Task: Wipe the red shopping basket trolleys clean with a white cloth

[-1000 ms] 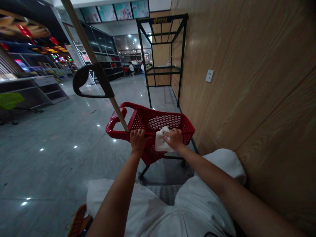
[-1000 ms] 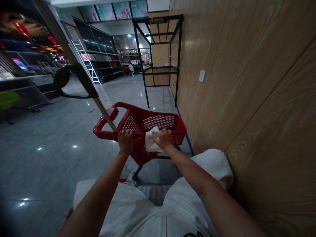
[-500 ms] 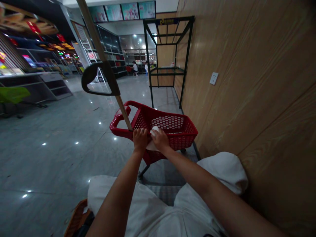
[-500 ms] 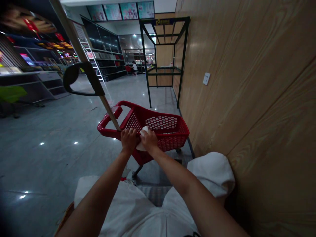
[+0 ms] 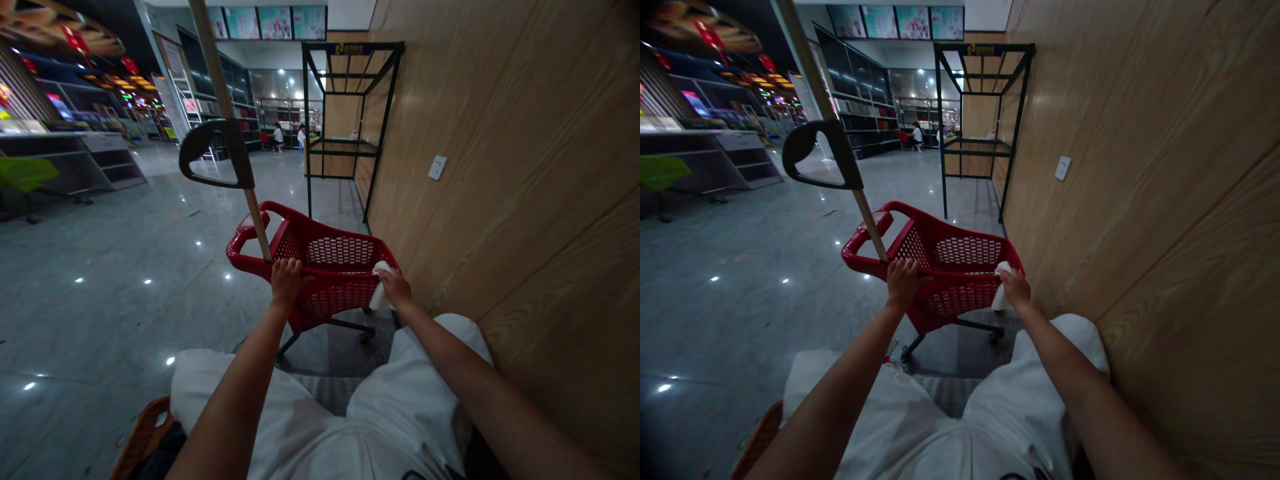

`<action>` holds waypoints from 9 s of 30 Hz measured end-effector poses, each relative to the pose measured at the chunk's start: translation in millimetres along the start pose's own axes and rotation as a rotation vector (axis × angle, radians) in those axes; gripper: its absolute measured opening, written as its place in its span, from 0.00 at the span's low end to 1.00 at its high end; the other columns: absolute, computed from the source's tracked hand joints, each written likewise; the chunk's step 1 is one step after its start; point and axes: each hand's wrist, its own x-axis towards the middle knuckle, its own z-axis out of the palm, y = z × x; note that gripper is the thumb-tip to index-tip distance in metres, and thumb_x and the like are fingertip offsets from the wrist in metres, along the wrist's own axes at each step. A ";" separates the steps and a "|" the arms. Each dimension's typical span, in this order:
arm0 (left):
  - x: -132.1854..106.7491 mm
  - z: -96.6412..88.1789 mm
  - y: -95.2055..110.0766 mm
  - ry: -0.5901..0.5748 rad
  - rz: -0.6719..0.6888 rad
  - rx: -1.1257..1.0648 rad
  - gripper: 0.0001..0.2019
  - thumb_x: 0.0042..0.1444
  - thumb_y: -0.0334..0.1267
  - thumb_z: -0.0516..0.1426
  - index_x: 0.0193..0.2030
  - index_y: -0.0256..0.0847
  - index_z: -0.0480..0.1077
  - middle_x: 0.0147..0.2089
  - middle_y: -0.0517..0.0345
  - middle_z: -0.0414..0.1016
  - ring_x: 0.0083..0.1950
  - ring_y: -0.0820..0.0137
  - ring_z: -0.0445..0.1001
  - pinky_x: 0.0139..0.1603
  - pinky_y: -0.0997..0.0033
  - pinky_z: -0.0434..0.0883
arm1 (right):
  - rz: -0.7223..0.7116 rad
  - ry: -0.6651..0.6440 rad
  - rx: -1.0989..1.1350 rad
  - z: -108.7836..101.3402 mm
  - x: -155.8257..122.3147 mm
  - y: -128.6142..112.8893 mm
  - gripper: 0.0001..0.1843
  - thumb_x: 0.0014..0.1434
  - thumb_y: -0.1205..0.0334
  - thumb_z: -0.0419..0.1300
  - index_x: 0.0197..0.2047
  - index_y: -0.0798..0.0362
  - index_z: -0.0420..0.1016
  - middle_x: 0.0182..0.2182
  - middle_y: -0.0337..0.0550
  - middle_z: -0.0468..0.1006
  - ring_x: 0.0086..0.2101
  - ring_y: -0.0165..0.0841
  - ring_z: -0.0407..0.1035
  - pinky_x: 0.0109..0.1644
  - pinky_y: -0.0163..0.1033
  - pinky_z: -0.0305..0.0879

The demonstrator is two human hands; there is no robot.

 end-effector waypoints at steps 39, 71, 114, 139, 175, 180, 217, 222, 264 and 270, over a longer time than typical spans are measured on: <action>3.4 -4.4 2.6 -0.023 -0.047 0.017 0.11 0.59 0.46 0.51 0.38 0.42 0.69 0.40 0.49 0.72 0.46 0.57 0.66 0.54 0.54 0.59 | -0.184 0.025 0.241 20.4 1.9 -176.8 0.18 0.65 0.64 0.48 0.54 0.46 0.71 0.49 0.45 0.74 0.47 0.34 0.68 0.53 0.37 0.61; 8.4 -1.9 0.9 0.035 0.021 -0.096 0.20 0.55 0.50 0.55 0.49 0.38 0.68 0.49 0.42 0.72 0.51 0.55 0.69 0.56 0.54 0.61 | -0.399 0.013 0.230 30.2 7.0 -160.6 0.28 0.60 0.73 0.51 0.61 0.44 0.64 0.60 0.43 0.64 0.57 0.34 0.61 0.59 0.39 0.60; 53.6 -30.9 -5.1 0.062 -0.238 -0.168 0.23 0.61 0.46 0.46 0.54 0.31 0.67 0.55 0.39 0.71 0.65 0.52 0.58 0.63 0.48 0.57 | -0.254 0.074 0.354 0.1 62.0 -191.0 0.23 0.59 0.74 0.50 0.54 0.48 0.72 0.55 0.44 0.71 0.51 0.33 0.68 0.56 0.34 0.61; 81.5 -40.6 -6.2 -0.253 0.106 -0.167 0.21 0.65 0.40 0.39 0.56 0.42 0.66 0.57 0.54 0.71 0.57 0.66 0.69 0.58 0.62 0.64 | -0.255 0.137 0.325 -99.4 25.2 -158.2 0.22 0.57 0.69 0.51 0.53 0.48 0.73 0.50 0.44 0.75 0.45 0.37 0.70 0.51 0.39 0.63; 67.5 -40.0 80.3 -0.010 0.002 -0.134 0.22 0.65 0.44 0.41 0.59 0.37 0.63 0.54 0.48 0.73 0.54 0.63 0.71 0.57 0.63 0.62 | -0.087 0.146 -0.014 -102.7 56.1 -92.1 0.21 0.65 0.60 0.43 0.44 0.56 0.77 0.43 0.51 0.77 0.40 0.38 0.71 0.43 0.38 0.61; 71.6 -40.8 91.5 -0.009 0.010 -0.159 0.23 0.66 0.46 0.40 0.58 0.36 0.64 0.54 0.46 0.73 0.53 0.64 0.71 0.55 0.64 0.63 | -0.295 0.242 0.154 -85.2 49.7 -129.4 0.20 0.65 0.62 0.44 0.51 0.53 0.74 0.51 0.48 0.73 0.49 0.37 0.67 0.54 0.39 0.58; 77.9 -44.8 100.4 -0.071 -0.019 -0.127 0.20 0.66 0.44 0.40 0.52 0.38 0.67 0.48 0.48 0.75 0.45 0.63 0.74 0.46 0.63 0.64 | -0.246 0.100 0.215 -93.6 75.5 -129.7 0.24 0.56 0.69 0.50 0.55 0.47 0.69 0.51 0.43 0.72 0.45 0.34 0.69 0.50 0.35 0.63; 74.6 -47.1 90.5 -0.068 0.016 -0.133 0.20 0.66 0.42 0.39 0.55 0.39 0.65 0.52 0.48 0.74 0.46 0.64 0.75 0.47 0.64 0.64 | -0.171 0.028 0.127 -102.0 79.1 -121.3 0.20 0.59 0.46 0.53 0.47 0.49 0.76 0.43 0.45 0.77 0.42 0.38 0.71 0.45 0.38 0.63; 75.8 -51.0 67.7 -0.042 0.133 -0.182 0.21 0.64 0.44 0.45 0.60 0.39 0.61 0.61 0.47 0.66 0.60 0.64 0.66 0.58 0.63 0.62 | -0.234 0.146 0.171 -96.7 69.2 -100.2 0.18 0.64 0.62 0.47 0.45 0.52 0.77 0.48 0.45 0.74 0.43 0.35 0.70 0.49 0.37 0.61; 76.4 -44.2 4.8 -0.094 -0.074 -0.214 0.20 0.64 0.39 0.42 0.57 0.40 0.65 0.61 0.52 0.67 0.64 0.63 0.60 0.63 0.57 0.59 | -0.110 0.179 0.172 -99.7 76.9 -70.0 0.19 0.65 0.63 0.46 0.44 0.56 0.78 0.46 0.47 0.75 0.41 0.34 0.70 0.46 0.36 0.60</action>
